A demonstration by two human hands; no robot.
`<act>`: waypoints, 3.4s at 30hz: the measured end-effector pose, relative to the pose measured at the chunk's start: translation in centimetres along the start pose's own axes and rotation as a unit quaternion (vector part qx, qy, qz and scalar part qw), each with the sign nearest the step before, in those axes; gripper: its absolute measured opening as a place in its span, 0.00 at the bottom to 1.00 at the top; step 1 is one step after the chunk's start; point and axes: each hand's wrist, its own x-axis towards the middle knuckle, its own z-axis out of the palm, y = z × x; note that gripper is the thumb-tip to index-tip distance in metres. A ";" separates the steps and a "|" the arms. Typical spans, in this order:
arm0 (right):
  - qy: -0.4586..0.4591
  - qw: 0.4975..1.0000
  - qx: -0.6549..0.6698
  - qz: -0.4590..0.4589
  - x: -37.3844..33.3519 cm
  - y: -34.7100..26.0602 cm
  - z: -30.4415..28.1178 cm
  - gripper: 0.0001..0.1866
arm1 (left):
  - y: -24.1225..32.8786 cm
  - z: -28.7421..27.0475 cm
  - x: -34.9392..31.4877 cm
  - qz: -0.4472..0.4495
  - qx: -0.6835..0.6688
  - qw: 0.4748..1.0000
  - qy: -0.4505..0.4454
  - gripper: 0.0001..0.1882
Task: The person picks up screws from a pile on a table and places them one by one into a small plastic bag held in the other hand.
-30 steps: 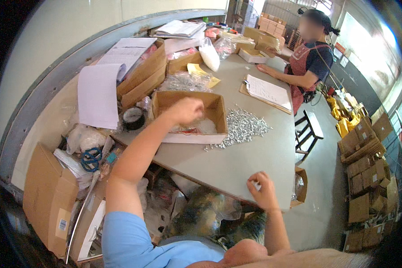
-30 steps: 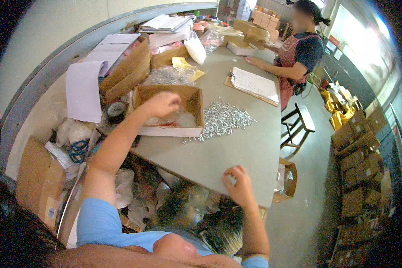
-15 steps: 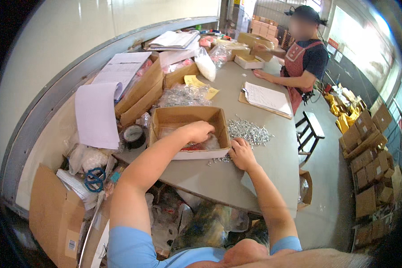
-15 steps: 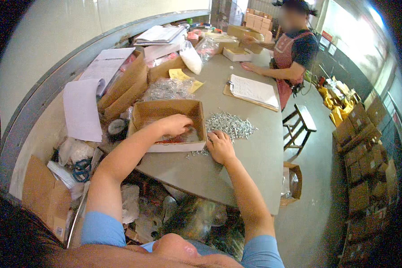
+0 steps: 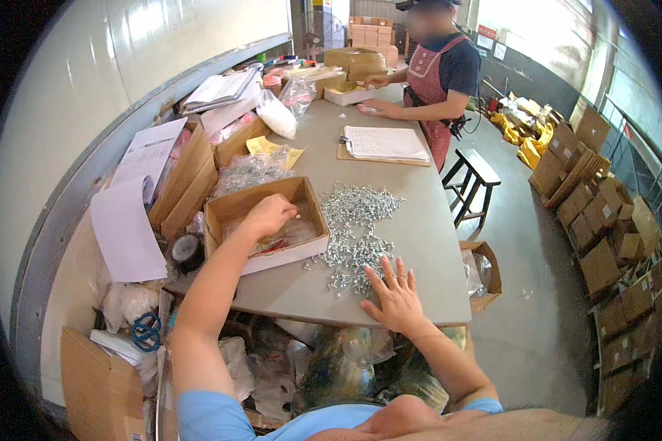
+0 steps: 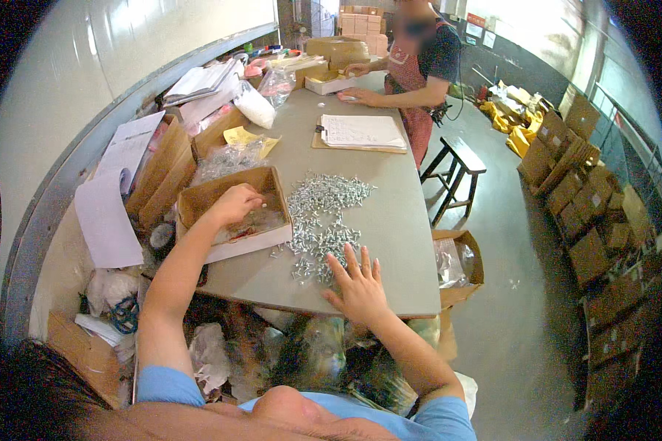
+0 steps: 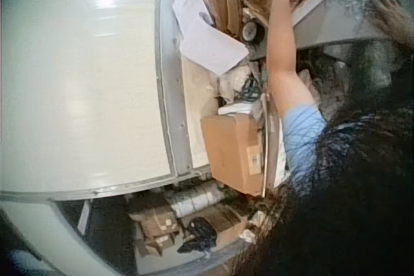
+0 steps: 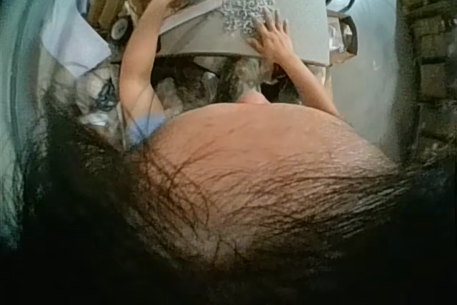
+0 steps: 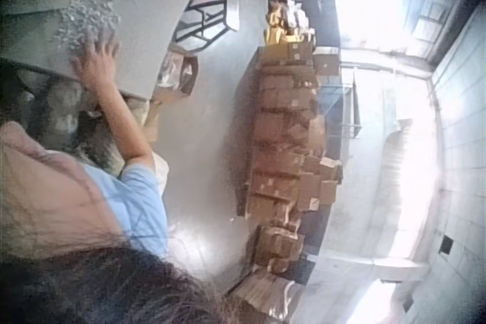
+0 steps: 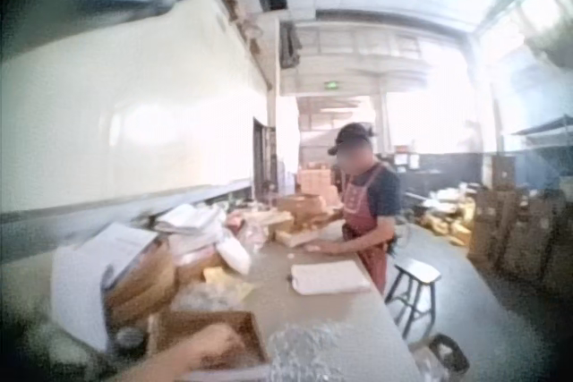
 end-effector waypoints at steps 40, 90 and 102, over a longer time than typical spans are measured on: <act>0.065 0.988 0.133 -0.034 -0.9 0.6 0.2 0.42 | 14.0 14.6 -24.2 -0.439 -0.600 0.649 0.163 0.07; 0.198 0.956 0.211 0.039 -0.1 0.1 1.8 0.06 | 19.6 23.4 -24.3 -0.196 -0.560 0.793 -0.141 0.21; -0.031 0.940 0.326 0.093 -1.2 -0.6 -1.6 0.10 | 21.5 23.2 -24.3 -0.235 -0.545 0.802 -0.064 0.21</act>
